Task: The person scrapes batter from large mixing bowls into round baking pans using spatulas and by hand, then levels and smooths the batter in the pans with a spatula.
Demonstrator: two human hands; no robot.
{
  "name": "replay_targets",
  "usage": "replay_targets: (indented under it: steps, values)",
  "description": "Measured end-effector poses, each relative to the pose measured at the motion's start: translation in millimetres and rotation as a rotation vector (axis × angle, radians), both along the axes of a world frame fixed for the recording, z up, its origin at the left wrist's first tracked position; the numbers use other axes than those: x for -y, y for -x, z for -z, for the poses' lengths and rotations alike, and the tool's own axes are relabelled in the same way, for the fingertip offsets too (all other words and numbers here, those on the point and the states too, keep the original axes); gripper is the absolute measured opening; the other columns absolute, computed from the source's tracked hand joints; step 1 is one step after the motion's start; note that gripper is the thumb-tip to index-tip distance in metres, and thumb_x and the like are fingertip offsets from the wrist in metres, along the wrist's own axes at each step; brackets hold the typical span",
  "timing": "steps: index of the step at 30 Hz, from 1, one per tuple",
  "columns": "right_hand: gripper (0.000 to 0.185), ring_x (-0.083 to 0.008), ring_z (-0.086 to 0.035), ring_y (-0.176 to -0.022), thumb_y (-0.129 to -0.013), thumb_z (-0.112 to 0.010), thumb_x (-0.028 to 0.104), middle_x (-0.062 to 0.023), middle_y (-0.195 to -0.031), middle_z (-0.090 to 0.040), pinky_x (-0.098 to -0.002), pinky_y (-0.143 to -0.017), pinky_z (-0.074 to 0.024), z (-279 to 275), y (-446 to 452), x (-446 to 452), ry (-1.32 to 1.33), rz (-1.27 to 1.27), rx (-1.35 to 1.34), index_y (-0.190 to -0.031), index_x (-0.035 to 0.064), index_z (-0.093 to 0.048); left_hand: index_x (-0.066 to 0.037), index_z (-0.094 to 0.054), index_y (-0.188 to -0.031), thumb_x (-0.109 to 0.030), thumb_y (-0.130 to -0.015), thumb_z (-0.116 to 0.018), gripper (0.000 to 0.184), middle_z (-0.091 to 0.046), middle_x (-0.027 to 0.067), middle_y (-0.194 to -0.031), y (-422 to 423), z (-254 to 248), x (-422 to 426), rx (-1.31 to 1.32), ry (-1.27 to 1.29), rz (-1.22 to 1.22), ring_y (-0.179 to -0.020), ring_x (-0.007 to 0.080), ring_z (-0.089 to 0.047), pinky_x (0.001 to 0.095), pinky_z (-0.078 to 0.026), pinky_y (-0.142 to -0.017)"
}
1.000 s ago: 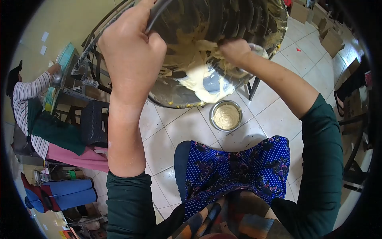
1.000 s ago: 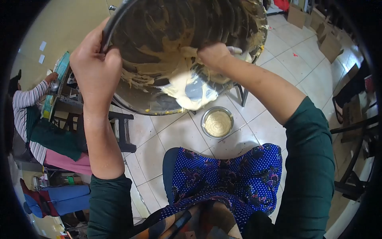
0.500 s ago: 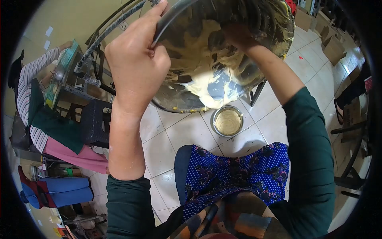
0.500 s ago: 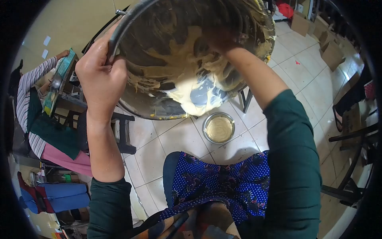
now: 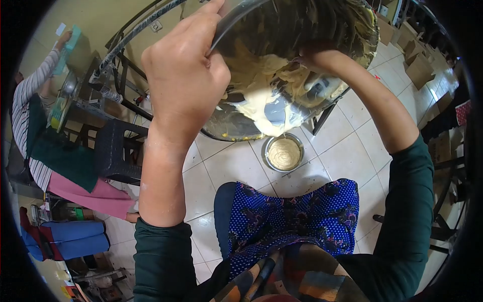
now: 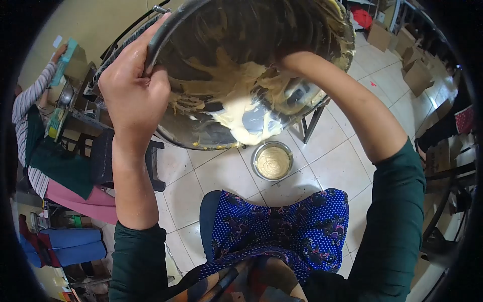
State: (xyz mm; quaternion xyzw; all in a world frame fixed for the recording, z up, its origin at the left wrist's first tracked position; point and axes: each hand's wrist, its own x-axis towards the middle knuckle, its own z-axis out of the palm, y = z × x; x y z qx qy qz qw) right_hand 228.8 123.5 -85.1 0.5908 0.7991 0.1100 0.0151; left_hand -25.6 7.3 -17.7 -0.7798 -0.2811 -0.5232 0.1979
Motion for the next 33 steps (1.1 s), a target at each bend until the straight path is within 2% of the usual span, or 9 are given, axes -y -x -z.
replay_targets:
  steps: [6, 8, 14, 19, 25, 26, 29, 30, 33]
  values:
    - [0.025, -0.0335, -0.063, -0.089, -0.084, -0.050, 0.020, -0.0165, -0.094, -0.065, -0.0415, -0.080, -0.0499, -4, -8, -7, -0.199, 0.078, 0.073, -0.102, 0.0100, -0.065, -0.003, -0.064, -0.110, 0.010, -0.065, -0.045, 0.052, -0.067, 0.0130, -0.103, 3, 1, 0, -0.002, -0.012, 0.009, -0.088, 0.0151, -0.066, 0.0235, -0.049, -0.075]
    - [0.026, -0.0330, -0.063, -0.088, -0.083, -0.048, 0.017, -0.0165, -0.093, -0.065, -0.0420, -0.078, -0.0504, 28, -13, -37, -0.483, -0.028, -0.134, -0.104, 0.0116, -0.063, -0.003, -0.064, -0.110, 0.010, -0.064, -0.045, 0.052, -0.067, 0.0127, -0.104, 3, 2, -1, 0.003, -0.016, 0.040, -0.089, 0.0150, -0.066, 0.0239, -0.049, -0.076]
    - [0.030, -0.0318, -0.064, -0.083, -0.079, -0.048, 0.011, -0.0164, -0.089, -0.065, -0.0432, -0.074, -0.0513, 82, 36, -30, -0.217, -0.198, -0.210, -0.107, 0.0114, -0.059, -0.005, -0.064, -0.110, 0.010, -0.064, -0.045, 0.053, -0.067, 0.0134, -0.104, 3, -1, -3, -0.021, -0.055, 0.046, -0.090, 0.0187, -0.067, 0.0256, -0.050, -0.076]
    - [0.012, -0.0296, -0.064, -0.072, -0.071, -0.058, 0.014, -0.0132, -0.079, -0.064, -0.0413, -0.061, -0.0518, 27, 17, 30, -0.237, -0.185, -0.008, -0.078, 0.0076, -0.066, -0.006, -0.064, -0.110, 0.011, -0.065, -0.048, 0.051, -0.067, 0.0142, -0.099, 1, -2, -2, -0.002, -0.070, 0.015, -0.084, 0.0207, -0.068, 0.0267, -0.050, -0.073]
    - [0.014, -0.0206, -0.067, -0.076, -0.078, -0.058, 0.015, -0.0096, -0.082, -0.067, -0.0337, -0.058, -0.0536, 56, -9, 4, -0.513, -0.037, 0.299, -0.083, 0.0076, -0.069, -0.007, -0.065, -0.109, 0.011, -0.066, -0.048, 0.050, -0.067, 0.0129, -0.098, -2, -4, 5, 0.047, 0.047, -0.019, -0.072, 0.0185, -0.067, 0.0246, -0.050, -0.065]
    - [0.012, -0.0182, -0.067, -0.076, -0.077, -0.059, 0.014, -0.0055, -0.081, -0.067, -0.0311, -0.056, -0.0533, 69, -2, 6, -0.440, 0.011, 0.320, -0.081, 0.0104, -0.070, -0.007, -0.065, -0.109, 0.011, -0.066, -0.048, 0.050, -0.067, 0.0129, -0.098, -1, -4, 2, 0.052, 0.043, -0.021, -0.072, 0.0185, -0.067, 0.0246, -0.050, -0.065]
    - [0.014, -0.0228, -0.067, -0.070, -0.076, -0.055, 0.012, -0.0104, -0.076, -0.067, -0.0357, -0.055, -0.0527, 68, 28, 27, -0.044, -0.065, 0.222, -0.081, 0.0056, -0.066, -0.007, -0.065, -0.109, 0.011, -0.065, -0.049, 0.050, -0.067, 0.0132, -0.096, -2, -4, -2, 0.017, -0.084, 0.017, -0.071, 0.0184, -0.067, 0.0252, -0.051, -0.062]
    - [0.027, -0.0252, -0.067, -0.074, -0.078, -0.053, 0.011, -0.0124, -0.088, -0.067, -0.0360, -0.058, -0.0532, 89, 39, 24, -0.098, -0.057, 0.238, -0.102, 0.0036, -0.060, -0.007, -0.065, -0.109, 0.011, -0.065, -0.049, 0.050, -0.067, 0.0132, -0.096, -4, -5, 1, 0.031, -0.036, 0.016, -0.071, 0.0192, -0.067, 0.0256, -0.051, -0.062]
    - [0.037, -0.0282, -0.067, -0.079, -0.080, -0.050, 0.012, -0.0143, -0.096, -0.066, -0.0367, -0.064, -0.0532, 93, 54, 36, -0.142, -0.095, 0.064, -0.116, 0.0033, -0.050, -0.006, -0.065, -0.108, 0.011, -0.064, -0.049, 0.050, -0.067, 0.0132, -0.096, -3, -7, 0, 0.028, -0.032, 0.001, -0.071, 0.0213, -0.067, 0.0261, -0.051, -0.062]
